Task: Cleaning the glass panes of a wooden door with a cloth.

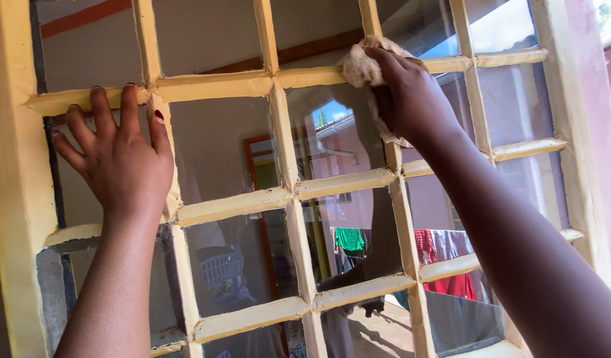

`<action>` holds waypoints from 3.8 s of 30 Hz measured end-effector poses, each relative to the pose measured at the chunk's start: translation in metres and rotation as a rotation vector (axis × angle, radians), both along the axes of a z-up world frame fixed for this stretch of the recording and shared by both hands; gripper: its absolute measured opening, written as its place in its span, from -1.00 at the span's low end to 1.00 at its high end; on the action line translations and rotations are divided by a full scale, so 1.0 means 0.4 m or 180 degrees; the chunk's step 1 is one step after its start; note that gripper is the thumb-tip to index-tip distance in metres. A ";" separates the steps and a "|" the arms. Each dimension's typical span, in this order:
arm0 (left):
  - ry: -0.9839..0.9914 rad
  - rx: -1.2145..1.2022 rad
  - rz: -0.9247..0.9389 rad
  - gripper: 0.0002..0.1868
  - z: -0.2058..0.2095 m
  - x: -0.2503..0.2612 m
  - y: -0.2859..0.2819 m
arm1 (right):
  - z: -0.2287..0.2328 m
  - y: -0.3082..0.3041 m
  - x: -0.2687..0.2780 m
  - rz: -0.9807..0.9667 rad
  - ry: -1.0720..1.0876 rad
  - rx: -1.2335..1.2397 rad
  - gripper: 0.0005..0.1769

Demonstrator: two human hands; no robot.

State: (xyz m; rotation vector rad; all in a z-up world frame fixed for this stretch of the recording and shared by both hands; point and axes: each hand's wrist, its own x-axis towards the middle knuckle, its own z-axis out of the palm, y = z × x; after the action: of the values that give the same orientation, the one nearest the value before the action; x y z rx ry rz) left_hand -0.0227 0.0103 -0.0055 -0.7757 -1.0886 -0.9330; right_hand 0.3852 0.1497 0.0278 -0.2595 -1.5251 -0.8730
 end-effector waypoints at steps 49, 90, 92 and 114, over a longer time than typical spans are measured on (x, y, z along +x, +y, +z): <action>0.0336 -0.0629 -0.0732 -0.33 -0.081 0.507 0.228 | 0.211 0.302 0.215 -0.0352 0.0961 -0.0191 -0.52; 0.0201 -0.0654 -0.0889 -0.29 -0.086 0.524 0.219 | 0.399 0.412 0.095 -0.0046 0.0734 0.0418 -0.63; 0.0211 -0.0616 -0.0853 -0.28 -0.082 0.523 0.215 | 0.343 0.309 0.068 -0.0084 0.0661 0.0152 -0.65; 0.0290 -0.0648 -0.0714 -0.30 -0.085 0.530 0.206 | 0.228 0.282 0.248 -0.0483 0.0875 -0.0294 -0.52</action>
State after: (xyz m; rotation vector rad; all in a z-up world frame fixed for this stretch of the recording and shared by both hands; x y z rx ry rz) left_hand 0.1894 0.0927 -0.0394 -1.1155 -1.0413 -0.9734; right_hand 0.4846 0.2624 0.1191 -0.5463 -1.3022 -0.8481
